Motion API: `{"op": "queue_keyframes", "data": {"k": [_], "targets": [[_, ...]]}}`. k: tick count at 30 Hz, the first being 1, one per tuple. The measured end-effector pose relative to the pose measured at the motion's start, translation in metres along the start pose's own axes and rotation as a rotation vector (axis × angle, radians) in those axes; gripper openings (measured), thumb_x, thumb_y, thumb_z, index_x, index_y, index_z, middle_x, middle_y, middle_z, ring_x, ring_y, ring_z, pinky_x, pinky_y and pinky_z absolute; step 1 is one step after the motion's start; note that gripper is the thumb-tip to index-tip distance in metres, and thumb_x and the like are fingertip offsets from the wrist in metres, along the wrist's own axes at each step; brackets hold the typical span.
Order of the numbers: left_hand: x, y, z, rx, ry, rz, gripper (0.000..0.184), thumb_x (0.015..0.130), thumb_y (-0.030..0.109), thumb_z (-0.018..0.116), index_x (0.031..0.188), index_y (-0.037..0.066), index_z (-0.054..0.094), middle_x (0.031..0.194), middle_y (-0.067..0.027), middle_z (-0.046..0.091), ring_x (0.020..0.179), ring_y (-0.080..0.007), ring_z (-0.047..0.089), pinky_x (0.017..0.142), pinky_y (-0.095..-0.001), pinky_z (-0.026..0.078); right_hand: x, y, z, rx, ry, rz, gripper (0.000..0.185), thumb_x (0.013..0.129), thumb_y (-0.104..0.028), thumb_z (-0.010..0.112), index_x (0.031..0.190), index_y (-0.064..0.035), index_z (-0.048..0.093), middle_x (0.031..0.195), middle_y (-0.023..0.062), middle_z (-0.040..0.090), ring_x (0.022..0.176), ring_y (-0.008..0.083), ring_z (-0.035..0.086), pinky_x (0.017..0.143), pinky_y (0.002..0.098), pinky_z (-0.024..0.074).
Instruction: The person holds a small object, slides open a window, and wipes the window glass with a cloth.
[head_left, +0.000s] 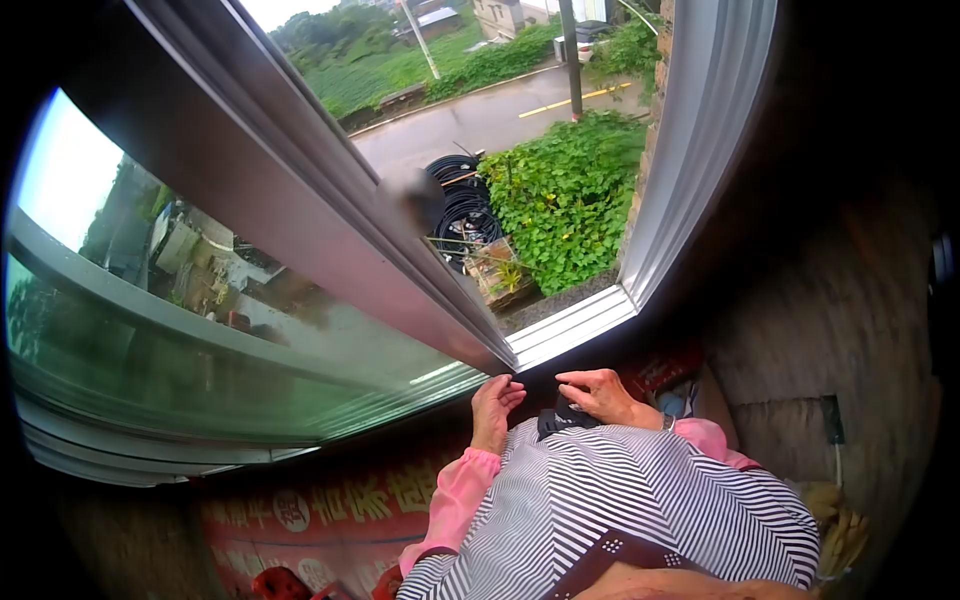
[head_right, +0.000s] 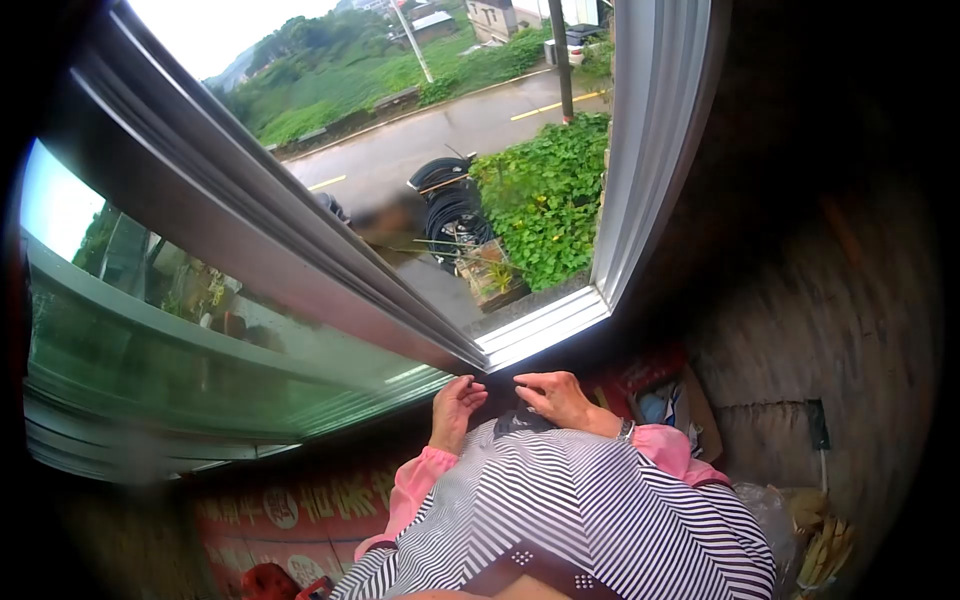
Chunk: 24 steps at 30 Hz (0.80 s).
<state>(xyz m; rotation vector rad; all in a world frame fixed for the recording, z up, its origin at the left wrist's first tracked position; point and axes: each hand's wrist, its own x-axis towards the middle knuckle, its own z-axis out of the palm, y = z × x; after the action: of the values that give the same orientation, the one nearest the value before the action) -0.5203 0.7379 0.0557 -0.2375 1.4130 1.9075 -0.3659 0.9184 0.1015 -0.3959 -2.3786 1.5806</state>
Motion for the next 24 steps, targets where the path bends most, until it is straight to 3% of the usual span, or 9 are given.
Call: {"op": "queue_keyframes", "data": {"k": [4,7,24], "targets": [[-0.004,0.004,0.003,0.081,0.012,-0.003,0.019,0.091,0.018,0.059,0.099,0.001,0.062,0.086,-0.0129,0.066,0.078,-0.0229,0.065,0.074,-0.0334,0.054,-0.003,-0.008,-0.003,0.063,-0.044,0.111,0.028,0.085,-0.017,0.066,0.109,-0.0027,0.069,0.088,0.0171,0.071,0.075,0.0209,0.070,0.068,0.0292,0.0546],[-0.009,0.008,0.011,0.047,0.061,-0.025,0.015,0.091,0.015,0.061,0.097,0.001,0.062,0.083,-0.0124,0.067,0.073,-0.0216,0.066,0.069,-0.0316,0.055,-0.002,-0.003,-0.003,0.041,-0.037,0.003,0.029,0.085,-0.019,0.067,0.110,-0.0026,0.069,0.089,0.0179,0.071,0.078,0.0222,0.070,0.071,0.0306,0.0547],[-0.009,0.004,0.002,-0.034,0.056,0.002,0.015,0.090,0.016,0.061,0.095,0.002,0.061,0.081,-0.0125,0.066,0.070,-0.0218,0.065,0.069,-0.0319,0.054,0.002,-0.007,-0.009,-0.078,-0.009,-0.139,0.029,0.085,-0.019,0.066,0.108,-0.0019,0.069,0.090,0.0193,0.070,0.078,0.0263,0.070,0.070,0.0320,0.0546]]}}
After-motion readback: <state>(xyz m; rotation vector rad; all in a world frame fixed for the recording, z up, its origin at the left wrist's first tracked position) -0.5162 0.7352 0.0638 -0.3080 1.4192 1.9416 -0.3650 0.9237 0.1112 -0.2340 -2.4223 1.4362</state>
